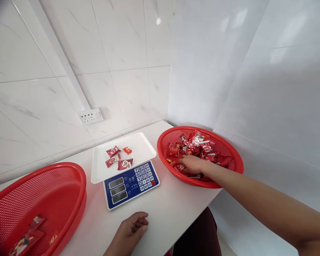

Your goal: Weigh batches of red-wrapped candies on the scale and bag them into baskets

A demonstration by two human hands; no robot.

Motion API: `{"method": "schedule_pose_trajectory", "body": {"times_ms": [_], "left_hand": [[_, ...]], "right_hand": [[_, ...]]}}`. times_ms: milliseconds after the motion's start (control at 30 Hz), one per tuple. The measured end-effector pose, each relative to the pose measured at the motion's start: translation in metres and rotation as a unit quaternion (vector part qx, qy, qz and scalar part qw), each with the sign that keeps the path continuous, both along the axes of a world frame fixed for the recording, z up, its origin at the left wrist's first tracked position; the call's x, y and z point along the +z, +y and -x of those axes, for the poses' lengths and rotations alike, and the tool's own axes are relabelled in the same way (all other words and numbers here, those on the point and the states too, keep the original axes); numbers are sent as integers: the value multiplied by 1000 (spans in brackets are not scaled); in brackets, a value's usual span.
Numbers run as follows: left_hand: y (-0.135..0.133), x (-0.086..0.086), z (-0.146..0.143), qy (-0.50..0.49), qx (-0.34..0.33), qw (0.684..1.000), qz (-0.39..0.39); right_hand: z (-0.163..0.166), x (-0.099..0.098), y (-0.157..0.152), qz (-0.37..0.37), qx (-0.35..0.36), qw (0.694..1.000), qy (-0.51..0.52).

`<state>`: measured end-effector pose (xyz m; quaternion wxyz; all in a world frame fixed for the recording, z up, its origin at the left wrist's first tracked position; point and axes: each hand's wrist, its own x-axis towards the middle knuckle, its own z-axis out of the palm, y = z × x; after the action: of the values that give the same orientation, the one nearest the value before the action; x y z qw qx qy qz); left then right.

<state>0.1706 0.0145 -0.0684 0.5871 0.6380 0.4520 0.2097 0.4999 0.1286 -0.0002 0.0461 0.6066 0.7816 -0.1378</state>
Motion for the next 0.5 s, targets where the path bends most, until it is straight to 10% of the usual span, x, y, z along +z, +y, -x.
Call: {"method": "schedule_pose_trajectory", "body": {"times_ms": [300,500], "left_hand": [[1,-5,0,-16,5,1000,-1],[2,-12,-1,-30,22,999,3]], "right_hand": [[-5,34,17,-19,-113,985,127],[-12,62,13,-2,-290,825,484]]}}
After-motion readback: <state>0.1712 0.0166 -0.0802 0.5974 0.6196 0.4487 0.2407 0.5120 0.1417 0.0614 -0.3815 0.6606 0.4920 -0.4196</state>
